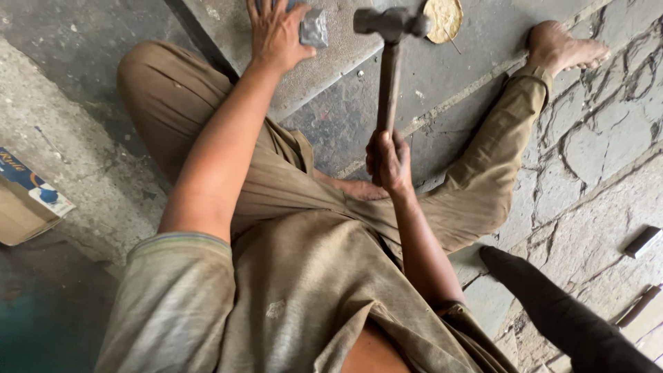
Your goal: The person sits on the floor and repeatedly hammers a small metal piece placed on a larger metal plate. They use a hammer in their right hand and hold the metal piece with their left hand, occasionally adjusting its position.
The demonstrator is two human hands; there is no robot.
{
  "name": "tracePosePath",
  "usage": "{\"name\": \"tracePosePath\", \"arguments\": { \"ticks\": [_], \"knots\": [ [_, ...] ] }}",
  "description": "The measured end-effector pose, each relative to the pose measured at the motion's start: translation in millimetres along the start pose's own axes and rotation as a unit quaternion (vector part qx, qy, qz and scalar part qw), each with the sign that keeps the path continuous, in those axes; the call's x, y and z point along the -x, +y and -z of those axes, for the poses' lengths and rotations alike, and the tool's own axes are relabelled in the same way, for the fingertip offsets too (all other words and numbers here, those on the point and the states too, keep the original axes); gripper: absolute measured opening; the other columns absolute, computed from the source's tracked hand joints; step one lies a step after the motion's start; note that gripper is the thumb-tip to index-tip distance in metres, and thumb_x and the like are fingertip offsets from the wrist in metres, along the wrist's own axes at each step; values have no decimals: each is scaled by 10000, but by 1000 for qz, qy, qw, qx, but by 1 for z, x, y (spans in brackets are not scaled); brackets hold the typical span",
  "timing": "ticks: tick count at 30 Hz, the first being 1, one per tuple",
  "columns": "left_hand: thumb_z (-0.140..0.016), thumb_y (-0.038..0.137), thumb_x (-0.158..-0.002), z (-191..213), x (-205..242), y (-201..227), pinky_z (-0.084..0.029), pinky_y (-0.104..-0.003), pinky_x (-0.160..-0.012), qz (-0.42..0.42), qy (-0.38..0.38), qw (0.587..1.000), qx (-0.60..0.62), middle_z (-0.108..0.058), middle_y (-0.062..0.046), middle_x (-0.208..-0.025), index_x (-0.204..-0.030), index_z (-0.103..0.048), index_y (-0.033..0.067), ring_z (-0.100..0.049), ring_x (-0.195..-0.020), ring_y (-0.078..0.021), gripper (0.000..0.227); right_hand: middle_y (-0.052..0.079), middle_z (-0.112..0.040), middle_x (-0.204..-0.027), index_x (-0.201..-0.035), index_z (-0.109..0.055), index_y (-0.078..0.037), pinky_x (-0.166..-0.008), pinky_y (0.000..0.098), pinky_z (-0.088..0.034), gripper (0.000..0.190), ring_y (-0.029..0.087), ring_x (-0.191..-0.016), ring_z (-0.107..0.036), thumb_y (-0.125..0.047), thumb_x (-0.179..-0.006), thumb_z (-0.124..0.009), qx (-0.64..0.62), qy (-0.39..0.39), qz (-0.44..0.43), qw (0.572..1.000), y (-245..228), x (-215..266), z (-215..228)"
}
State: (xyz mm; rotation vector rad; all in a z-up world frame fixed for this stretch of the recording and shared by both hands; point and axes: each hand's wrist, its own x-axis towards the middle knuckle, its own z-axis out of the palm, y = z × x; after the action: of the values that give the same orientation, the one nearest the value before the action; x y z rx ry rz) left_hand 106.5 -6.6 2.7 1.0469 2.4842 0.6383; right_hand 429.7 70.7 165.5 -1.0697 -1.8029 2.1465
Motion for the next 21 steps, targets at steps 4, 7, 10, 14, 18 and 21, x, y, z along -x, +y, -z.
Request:
{"name": "tracePosePath", "arguments": {
  "ticks": [4, 7, 10, 14, 18, 21],
  "knots": [
    [-955, 580, -652, 2, 35, 6, 24, -715, -1240, 4, 37, 996, -85, -92, -177, -1749, -1371, -668, 210, -14, -1585, -457, 858, -14, -597, -702, -1036, -568, -75, -399, 262, -468, 448, 80, -495, -540, -523, -1044, -563, 19, 13, -5, 1000, -7, -2, -3],
    [-952, 593, -647, -2, 60, 8, 23, -713, -1245, 52, 73, 993, -79, -74, -161, -1754, -1318, -703, 241, 31, -1576, -446, 797, -7, -582, -664, -964, -593, -77, -346, 265, -442, 452, 81, -450, -522, -516, -1062, -553, 19, -11, 34, 999, -44, 0, -1],
    [-957, 609, -590, -6, 66, 7, 30, -718, -1235, 82, 118, 988, -58, -79, -178, -1723, -1333, -700, 243, 45, -1550, -452, 868, 39, -676, -810, -994, -664, -61, -485, 294, -545, 459, 121, -607, -642, -453, -1166, -497, 196, 42, 150, 968, -91, 4, 10],
    [-961, 615, -584, -10, 62, 2, 37, -725, -1235, 91, 134, 986, -39, -118, -181, -1701, -1361, -685, 249, 27, -1547, -458, 902, 58, -624, -799, -1128, -626, -44, -377, 269, -466, 354, 109, -494, -543, -370, -1102, -490, -62, -70, 347, 933, -87, -6, 8],
    [-958, 584, -590, -9, 61, 3, 47, -722, -1222, 105, 112, 988, -13, -153, -197, -1690, -1353, -676, 248, 3, -1537, -460, 880, 13, -592, -735, -1165, -603, -58, -380, 260, -444, 294, 89, -490, -518, -324, -1081, -511, 155, 17, 133, 979, -21, -44, -26],
    [-960, 661, -630, 0, 69, 6, 60, -734, -1225, 80, 156, 984, -10, -153, -221, -1692, -1349, -673, 188, 11, -1540, -491, 907, -20, -568, -687, -1194, -585, -68, -382, 253, -428, 263, 74, -487, -500, -290, -1065, -528, 176, -24, -77, 981, -18, -57, -32]
  ]
}}
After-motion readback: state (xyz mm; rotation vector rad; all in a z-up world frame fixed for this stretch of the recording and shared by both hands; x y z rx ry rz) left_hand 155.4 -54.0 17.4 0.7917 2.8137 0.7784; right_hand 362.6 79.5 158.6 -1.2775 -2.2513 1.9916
